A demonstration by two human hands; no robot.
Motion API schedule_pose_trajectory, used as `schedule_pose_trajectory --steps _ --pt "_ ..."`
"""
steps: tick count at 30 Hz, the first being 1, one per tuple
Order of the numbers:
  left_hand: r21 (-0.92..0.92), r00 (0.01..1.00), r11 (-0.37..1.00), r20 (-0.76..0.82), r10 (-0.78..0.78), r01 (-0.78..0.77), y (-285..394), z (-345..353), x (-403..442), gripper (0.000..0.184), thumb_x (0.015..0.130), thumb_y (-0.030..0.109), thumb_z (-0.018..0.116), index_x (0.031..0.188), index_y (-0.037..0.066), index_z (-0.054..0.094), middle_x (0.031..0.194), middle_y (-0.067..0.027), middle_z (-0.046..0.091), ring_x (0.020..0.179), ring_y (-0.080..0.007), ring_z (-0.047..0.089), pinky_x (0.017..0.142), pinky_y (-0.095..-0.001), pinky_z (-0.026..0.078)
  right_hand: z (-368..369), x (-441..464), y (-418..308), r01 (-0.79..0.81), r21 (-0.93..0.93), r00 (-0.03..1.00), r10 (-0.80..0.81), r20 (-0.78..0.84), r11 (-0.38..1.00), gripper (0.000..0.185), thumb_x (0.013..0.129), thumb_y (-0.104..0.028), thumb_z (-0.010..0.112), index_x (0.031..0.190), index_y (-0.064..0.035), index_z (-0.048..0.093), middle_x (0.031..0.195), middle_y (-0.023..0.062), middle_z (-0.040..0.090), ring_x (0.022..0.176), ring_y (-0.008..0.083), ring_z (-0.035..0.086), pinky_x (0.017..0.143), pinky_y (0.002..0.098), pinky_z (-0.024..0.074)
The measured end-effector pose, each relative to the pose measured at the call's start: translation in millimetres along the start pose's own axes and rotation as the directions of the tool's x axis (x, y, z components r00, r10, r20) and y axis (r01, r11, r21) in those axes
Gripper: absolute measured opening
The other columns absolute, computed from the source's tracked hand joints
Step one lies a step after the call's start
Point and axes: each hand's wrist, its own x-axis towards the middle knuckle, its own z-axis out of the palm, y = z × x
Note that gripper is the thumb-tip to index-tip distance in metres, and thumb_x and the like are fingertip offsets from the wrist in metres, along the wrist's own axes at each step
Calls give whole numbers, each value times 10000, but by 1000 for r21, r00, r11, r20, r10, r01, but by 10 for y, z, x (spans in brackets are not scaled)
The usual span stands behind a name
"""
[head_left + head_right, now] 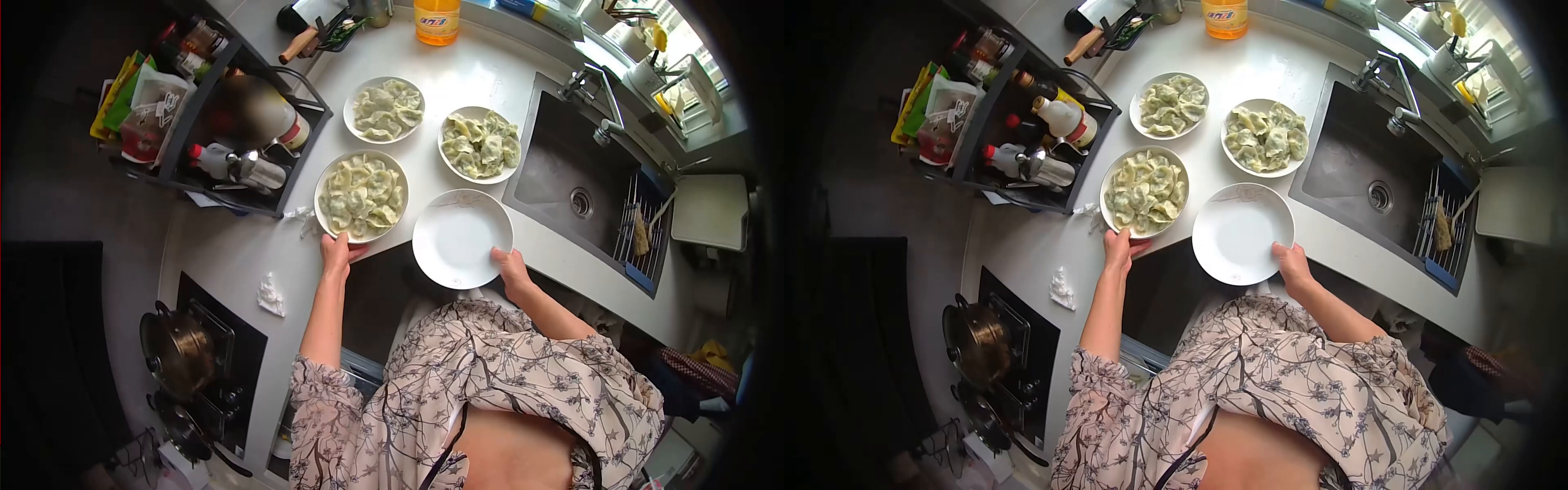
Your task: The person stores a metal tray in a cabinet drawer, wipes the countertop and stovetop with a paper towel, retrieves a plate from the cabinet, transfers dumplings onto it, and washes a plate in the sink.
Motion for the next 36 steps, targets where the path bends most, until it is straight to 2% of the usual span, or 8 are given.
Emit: schedule_pose_trajectory --steps 13,17,21,25,28,32,33,36 --pt "24 989 990 -41 143 -142 587 -470 -993 446 810 46 364 1250 -30 358 1160 -202 524 924 -320 623 600 -424 599 1052 817 50 52 -31 983 -46 178 998 342 863 -197 491 1061 76 546 964 161 622 861 222 594 782 325 451" --pt "21 991 995 -89 96 -94 510 -386 -1057 438 807 46 363 1237 -37 374 1123 -198 548 870 -304 641 554 -394 598 1243 1102 -127 126 -539 991 -80 108 833 460 816 -323 542 945 117 580 910 266 626 865 327 629 768 380 474" --pt "72 988 988 -59 142 -138 211 -522 -918 411 831 70 359 1225 -45 379 1099 -194 561 836 -289 649 526 -364 594 1186 855 -702 206 -731 932 97 349 650 463 859 -346 501 940 105 572 817 229 641 829 330 628 765 404 474" --pt "63 997 996 -43 67 -64 413 -264 -1080 394 850 77 346 1225 -41 380 1083 -179 568 812 -260 651 538 -349 593 1005 607 -562 479 -536 872 -307 381 696 510 942 -411 342 1037 41 559 929 207 634 883 321 606 797 407 448" --pt "114 997 991 43 67 -71 476 94 -1020 422 856 62 337 1270 -16 349 1151 -158 534 846 -243 646 525 -330 590 1217 465 -730 -23 -230 932 104 347 973 573 964 -431 244 1110 44 529 1043 207 600 966 305 574 853 387 423" --pt "86 998 996 40 -39 35 646 310 -1076 463 845 34 306 1307 -3 299 1192 -154 481 922 -231 599 583 -349 584 1201 543 -703 247 -374 934 -117 338 894 614 973 -434 176 1148 45 517 1105 207 574 1050 254 541 902 349 402" --pt "94 998 994 42 45 -49 506 174 -966 483 838 26 303 1320 -8 286 1209 -149 475 1021 -231 551 706 -327 558 1257 409 -789 271 -374 927 -135 350 887 600 976 -408 167 1129 47 526 1109 217 572 1075 274 536 918 347 397" --pt "202 997 978 54 49 -59 542 297 -870 488 832 30 316 1318 -12 292 1218 -160 472 1095 -229 502 790 -301 516 1127 574 -916 54 -268 900 69 430 962 575 976 -389 183 1133 51 518 1116 223 566 1098 301 513 949 348 367"
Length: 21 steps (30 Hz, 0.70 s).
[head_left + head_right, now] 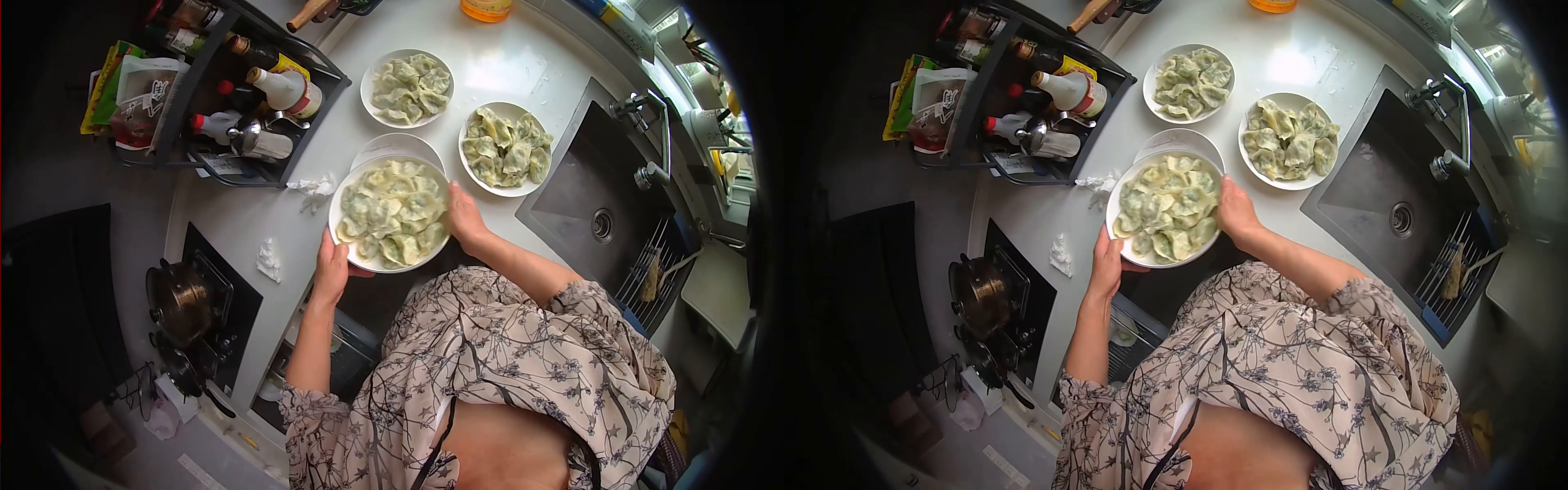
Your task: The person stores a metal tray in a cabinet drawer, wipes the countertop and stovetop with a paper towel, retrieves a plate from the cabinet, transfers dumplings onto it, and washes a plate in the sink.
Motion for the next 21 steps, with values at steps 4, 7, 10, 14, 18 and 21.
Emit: schedule_pose_trajectory --steps 4,7,10,14,18,21 --pt "-77 986 983 43 -162 165 185 -77 -94 453 857 93 307 1302 9 318 1184 -176 508 830 -232 637 535 -359 586 157 66 229 71 -233 989 -98 -108 970 553 980 -341 153 1144 49 509 1102 202 577 976 282 586 887 353 435" --pt "-75 987 986 55 -148 152 27 -8 57 432 865 106 299 1285 6 306 1129 -180 539 794 -231 648 520 -331 587 3 17 9 -54 -24 998 53 -19 998 558 977 -355 161 1138 52 507 1106 213 568 1032 271 549 919 341 397" --pt "-87 983 980 67 -173 179 104 77 21 422 865 105 299 1275 1 303 1059 -170 562 749 -218 646 503 -311 583 -12 11 58 -78 35 997 79 -19 996 551 976 -351 164 1124 53 508 1071 209 579 1020 269 552 918 342 396" --pt "-69 973 972 63 -222 226 163 -50 36 402 876 111 299 1258 -10 325 981 -152 591 660 -186 640 473 -294 571 51 19 61 -148 -58 988 145 -57 987 526 969 -308 168 1131 62 503 1067 198 586 984 257 571 900 346 410" --pt "-71 961 958 -3 -277 276 351 -33 -49 346 872 111 304 1176 -22 404 904 -145 604 488 -140 569 444 -278 556 99 -67 7 -30 -333 999 19 -36 942 527 968 -304 168 1137 67 501 1085 201 580 974 251 575 887 342 416" --pt "-37 964 964 40 -261 263 391 -93 -23 365 858 114 313 1180 -30 404 888 -141 613 465 -111 531 438 -272 550 165 -31 15 -146 22 989 147 -26 989 535 961 -337 202 1127 76 499 1062 202 575 939 253 559 862 341 412"
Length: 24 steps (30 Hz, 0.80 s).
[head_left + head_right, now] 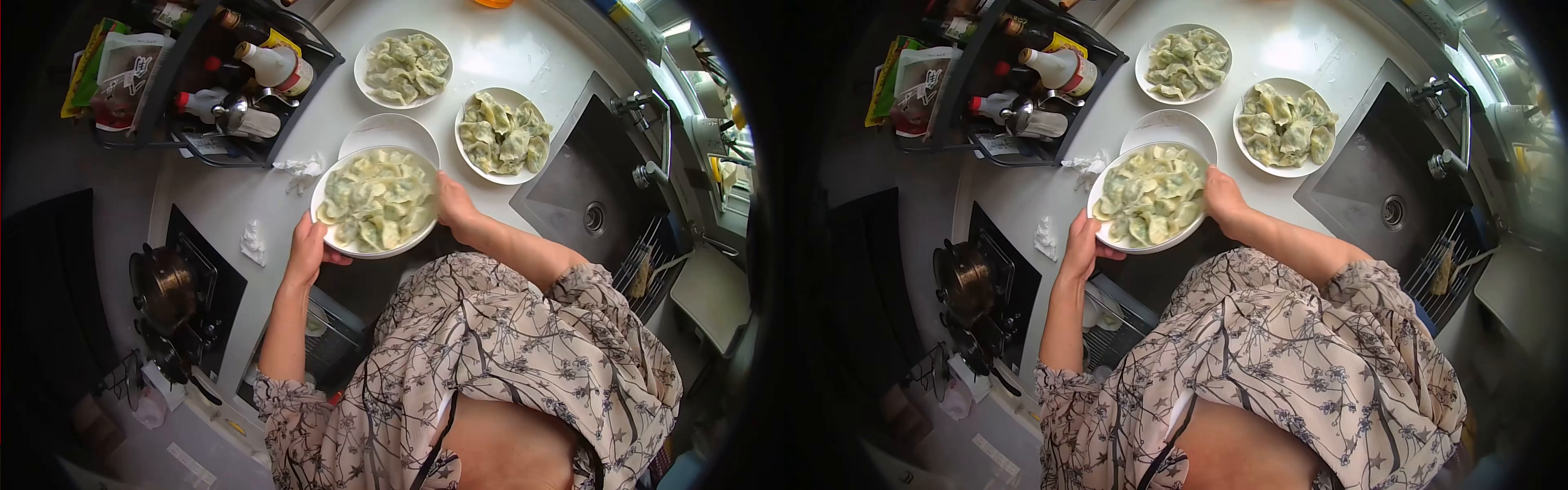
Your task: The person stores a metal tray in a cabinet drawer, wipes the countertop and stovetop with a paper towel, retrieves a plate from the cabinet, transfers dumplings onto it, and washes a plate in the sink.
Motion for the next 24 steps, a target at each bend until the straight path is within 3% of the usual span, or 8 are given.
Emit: schedule_pose_trajectory --steps 2,5,9,13,14,18,21,24 --pt "31 1000 1000 11 1 -1 -9 100 10 371 849 118 311 1175 -31 409 875 -141 615 455 -101 514 437 -275 548 -97 -136 -99 29 183 998 -37 41 983 548 954 -365 231 1119 86 496 1041 203 571 917 257 541 845 337 404" --pt "-13 1000 1000 -9 5 -5 42 -119 -12 377 826 98 325 1166 -36 416 835 -136 606 449 -108 504 440 -293 552 78 -42 -58 -92 -102 995 95 33 991 538 955 -348 219 1130 82 490 1057 203 569 930 256 549 858 342 409" --pt "24 999 999 -18 -44 44 61 32 -32 370 817 80 321 1150 -41 428 820 -136 600 467 -131 528 442 -293 554 -62 -105 -73 -24 -2 999 24 24 1000 515 956 -308 198 1147 79 479 1066 199 573 936 247 565 841 348 424" --pt "12 1000 1000 -21 11 -11 17 -83 21 394 824 83 314 1185 -46 404 864 -155 595 516 -154 567 440 -296 554 18 3 22 -123 -60 992 124 23 991 514 967 -310 190 1156 69 481 1111 204 560 1014 244 555 885 343 412" --pt "50 1000 999 2 10 -10 21 -38 35 402 826 86 312 1194 -56 393 882 -159 594 520 -160 573 442 -289 554 -2 -106 -50 -98 44 995 96 38 994 521 969 -317 183 1149 69 484 1100 201 563 1002 245 552 877 346 413" --pt "17 999 1000 -25 -25 25 1 -116 17 398 831 99 319 1190 -56 393 859 -156 600 534 -169 588 457 -288 555 78 -8 80 -80 -103 997 79 -14 991 525 971 -310 169 1142 73 485 1075 197 577 960 254 578 872 354 431" --pt "64 999 998 33 17 -19 -30 -77 80 389 829 102 328 1177 -56 403 845 -154 602 532 -168 590 460 -288 554 -29 -78 81 -54 38 997 52 50 998 523 968 -308 174 1147 76 482 1106 200 560 999 253 553 906 345 404" --pt "30 999 999 -35 -22 23 38 -43 -12 379 824 101 341 1162 -52 421 820 -132 592 505 -157 567 456 -282 547 32 -81 153 -67 -21 998 67 -1 998 525 966 -313 182 1160 78 474 1099 193 563 1012 235 544 912 333 394"
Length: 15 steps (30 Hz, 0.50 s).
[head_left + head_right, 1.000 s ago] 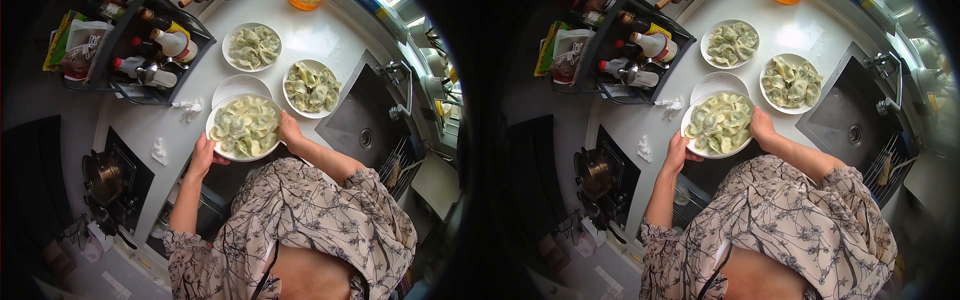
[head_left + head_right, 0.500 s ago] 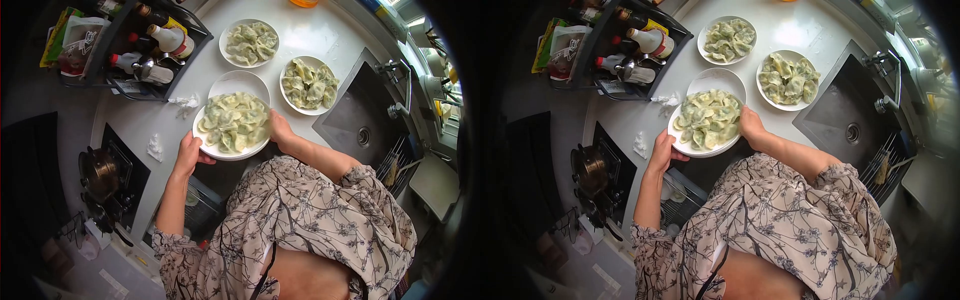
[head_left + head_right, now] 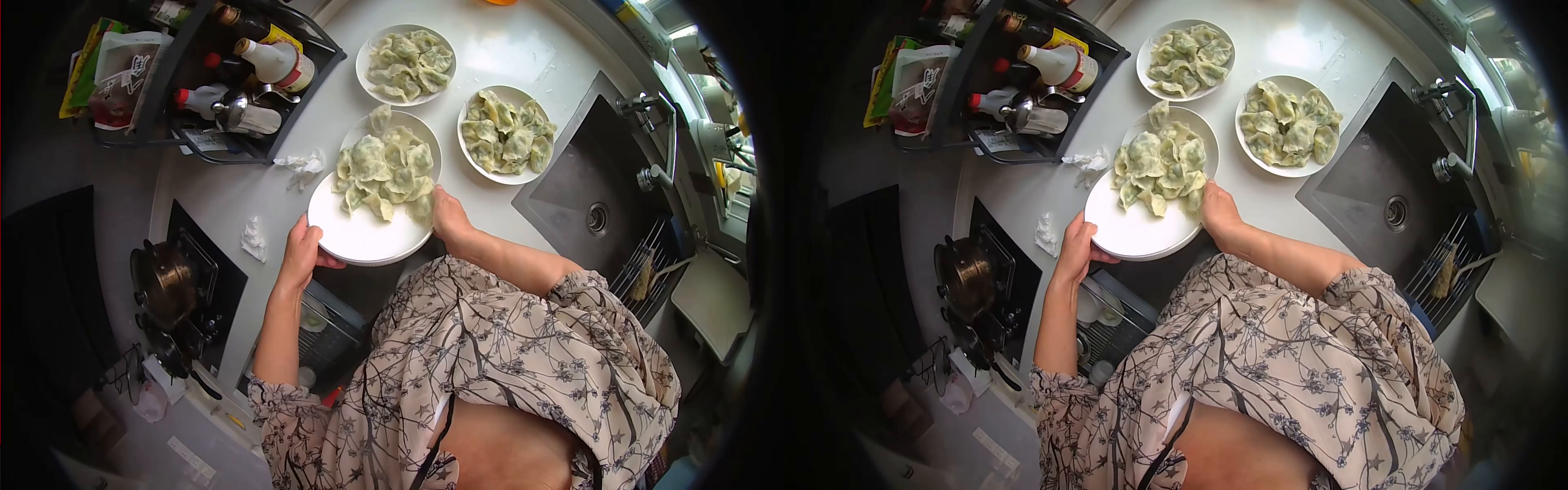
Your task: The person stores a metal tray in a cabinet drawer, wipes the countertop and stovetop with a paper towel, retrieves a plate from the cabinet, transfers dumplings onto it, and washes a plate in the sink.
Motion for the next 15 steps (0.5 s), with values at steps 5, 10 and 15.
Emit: schedule_pose_trajectory --steps 5,10,15 --pt "50 998 999 58 -5 2 -35 -66 24 408 822 112 344 1191 -49 410 870 -152 602 568 -179 604 468 -287 556 3 -123 -23 -47 90 999 46 14 995 521 964 -317 197 1163 80 471 1121 187 552 1008 227 537 912 331 393" --pt "131 996 991 93 -10 -3 -13 -109 -21 453 828 148 365 1236 -48 385 949 -180 609 696 -231 665 501 -313 578 15 -83 69 7 116 1000 -5 -14 993 518 951 -379 198 1085 16 505 802 85 550 604 149 467 533 296 377" --pt "50 999 998 9 -36 36 70 -140 -152 403 812 98 334 1171 -62 419 831 -156 619 520 -158 602 431 -255 532 126 -145 37 -91 40 996 91 10 995 526 966 -322 202 1145 82 487 1091 194 570 996 247 536 908 334 384"
